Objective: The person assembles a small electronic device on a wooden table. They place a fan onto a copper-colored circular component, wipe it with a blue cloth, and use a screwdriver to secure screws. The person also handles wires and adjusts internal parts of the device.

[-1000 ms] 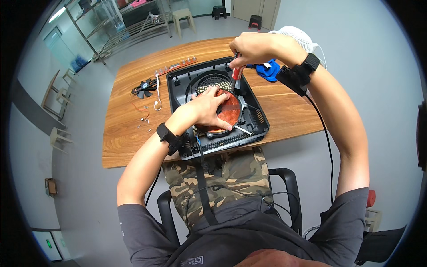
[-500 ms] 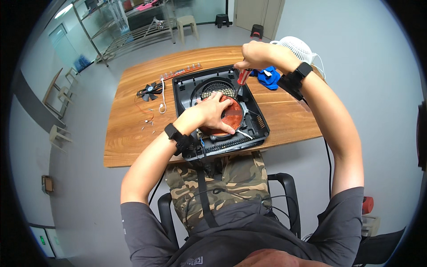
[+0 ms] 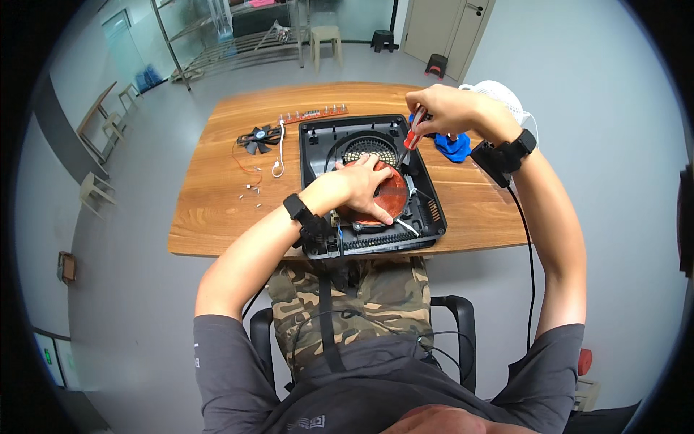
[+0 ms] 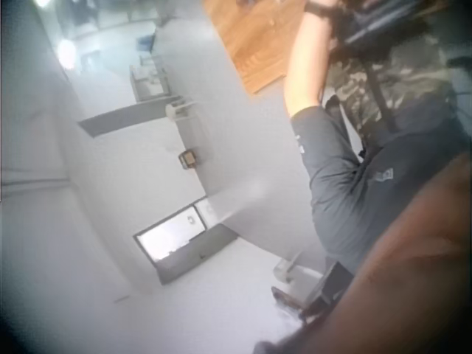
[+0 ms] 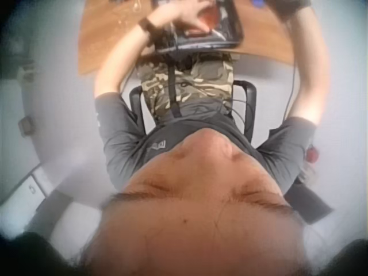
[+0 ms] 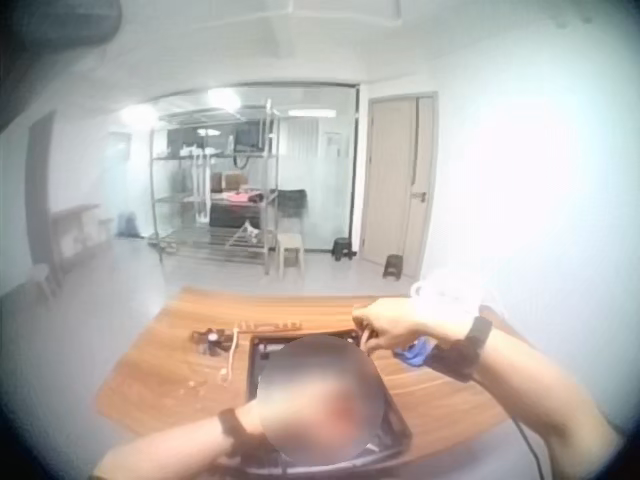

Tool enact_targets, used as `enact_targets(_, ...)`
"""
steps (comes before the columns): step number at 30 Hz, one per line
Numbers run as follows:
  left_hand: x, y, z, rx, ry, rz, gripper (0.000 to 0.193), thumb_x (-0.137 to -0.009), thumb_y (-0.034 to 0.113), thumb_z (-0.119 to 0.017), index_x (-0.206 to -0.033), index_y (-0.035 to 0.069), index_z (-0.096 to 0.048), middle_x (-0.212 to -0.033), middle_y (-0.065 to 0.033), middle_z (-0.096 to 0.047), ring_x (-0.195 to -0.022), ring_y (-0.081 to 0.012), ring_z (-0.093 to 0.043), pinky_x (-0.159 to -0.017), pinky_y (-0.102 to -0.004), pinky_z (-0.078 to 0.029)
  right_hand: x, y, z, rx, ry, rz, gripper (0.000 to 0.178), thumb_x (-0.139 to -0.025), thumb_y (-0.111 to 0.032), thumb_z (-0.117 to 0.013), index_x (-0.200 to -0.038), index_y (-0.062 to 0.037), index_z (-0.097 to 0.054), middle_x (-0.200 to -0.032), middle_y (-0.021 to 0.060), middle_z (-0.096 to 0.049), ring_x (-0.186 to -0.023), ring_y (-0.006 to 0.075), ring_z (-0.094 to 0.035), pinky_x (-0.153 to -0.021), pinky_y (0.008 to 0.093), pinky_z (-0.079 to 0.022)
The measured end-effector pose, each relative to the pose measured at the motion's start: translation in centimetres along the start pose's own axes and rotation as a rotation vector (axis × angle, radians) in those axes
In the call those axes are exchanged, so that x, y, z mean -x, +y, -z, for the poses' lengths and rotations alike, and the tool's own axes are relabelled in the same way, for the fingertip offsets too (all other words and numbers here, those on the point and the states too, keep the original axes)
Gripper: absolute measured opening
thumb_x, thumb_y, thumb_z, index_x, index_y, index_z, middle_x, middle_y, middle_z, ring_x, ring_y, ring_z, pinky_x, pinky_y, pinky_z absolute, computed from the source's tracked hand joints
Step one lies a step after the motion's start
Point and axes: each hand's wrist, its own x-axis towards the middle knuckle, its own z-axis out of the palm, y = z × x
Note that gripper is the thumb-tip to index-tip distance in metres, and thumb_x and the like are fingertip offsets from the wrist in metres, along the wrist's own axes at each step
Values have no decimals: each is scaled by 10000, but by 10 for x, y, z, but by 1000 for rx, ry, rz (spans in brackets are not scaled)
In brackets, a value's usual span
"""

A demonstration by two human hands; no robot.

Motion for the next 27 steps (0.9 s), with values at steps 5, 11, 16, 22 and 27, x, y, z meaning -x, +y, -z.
enact_targets(5,3,9,8,10,-37,-3,1170,-625,773,-791,-1531,152,-387,-1573,-213,-292,-1483,-420,-280,-1079,-674,-359,-3,1,-1,-31,-89,-124,438,-951,-371,-687,-932,64,-641,-687,144,-689,-538,243,-688,-476,338,-551)
enact_targets(11,1,9,9,37,-58,-4,1175,-633,769,-789,-1537,141,-379,-1592,-209,-275,-1504,-404,-248,-1097,-668,-345,-6,1,-5,20,-51,-186,620,-964,-482,-627,-670,62,-661,-571,135,-645,-500,229,-658,-485,361,-548)
enact_targets(16,2,-10,8,146,59,-105,986,-777,692,-736,-1511,107,-436,-1569,-254,-346,-1430,-423,-392,-1168,-451,-376,-10,-3,-8,23,-45,-216,656,-953,-506,-620,-616,55,-664,-550,129,-635,-493,225,-652,-488,367,-548)
enact_targets(22,9,-31,26,132,-32,-87,794,-849,538,-747,-1412,22,-530,-1487,-252,-476,-1363,-394,-488,-1126,-424,-429,-7,5,-13,40,-26,-219,610,-937,-497,-669,-678,56,-667,-555,127,-640,-503,234,-671,-482,367,-549)
enact_targets(27,25,-28,17,81,6,-106,738,-798,403,-830,-1347,-19,-576,-1480,-239,-497,-1347,-382,-510,-1110,-417,-448,-8,-4,-13,95,-25,-204,609,-942,-502,-662,-683,49,-673,-554,137,-641,-517,235,-672,-496,371,-550)
